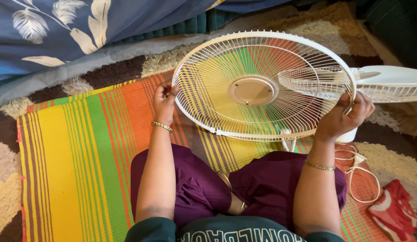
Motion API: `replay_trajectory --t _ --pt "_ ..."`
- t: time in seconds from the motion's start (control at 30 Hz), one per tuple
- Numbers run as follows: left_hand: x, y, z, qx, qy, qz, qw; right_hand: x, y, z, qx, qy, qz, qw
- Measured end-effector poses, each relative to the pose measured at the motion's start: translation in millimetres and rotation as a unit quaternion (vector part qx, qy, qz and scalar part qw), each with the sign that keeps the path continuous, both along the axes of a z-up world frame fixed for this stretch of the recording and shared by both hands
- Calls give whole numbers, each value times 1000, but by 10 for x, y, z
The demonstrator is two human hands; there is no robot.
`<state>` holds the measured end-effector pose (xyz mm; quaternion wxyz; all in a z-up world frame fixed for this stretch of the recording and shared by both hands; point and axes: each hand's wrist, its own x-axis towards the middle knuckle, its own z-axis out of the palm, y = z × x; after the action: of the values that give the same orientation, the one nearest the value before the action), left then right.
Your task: The person assembles a white table fan by attaching the front wire cage to the fan blades and base. They align the cage and press it into place to complete the assembly.
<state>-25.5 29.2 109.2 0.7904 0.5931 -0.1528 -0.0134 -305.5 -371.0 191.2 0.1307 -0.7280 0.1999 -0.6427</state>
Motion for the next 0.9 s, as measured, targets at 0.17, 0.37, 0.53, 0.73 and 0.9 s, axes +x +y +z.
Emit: replay_trajectory --t 0.17,0.37,0.53,0.73,0.9 --pt "133 82 -79 -75 52 -73 993 50 -11 -70 28 -56 47 997" --pt "163 93 -18 93 -34 59 993 29 103 10 10 -43 49 998" --pt "26 51 260 238 -105 170 950 17 170 90 -29 -24 35 999" --pt "-54 31 382 229 -110 171 952 12 148 87 -15 -34 62 997" --pt "-47 15 348 162 -108 149 969 15 105 36 -2 -49 72 996"
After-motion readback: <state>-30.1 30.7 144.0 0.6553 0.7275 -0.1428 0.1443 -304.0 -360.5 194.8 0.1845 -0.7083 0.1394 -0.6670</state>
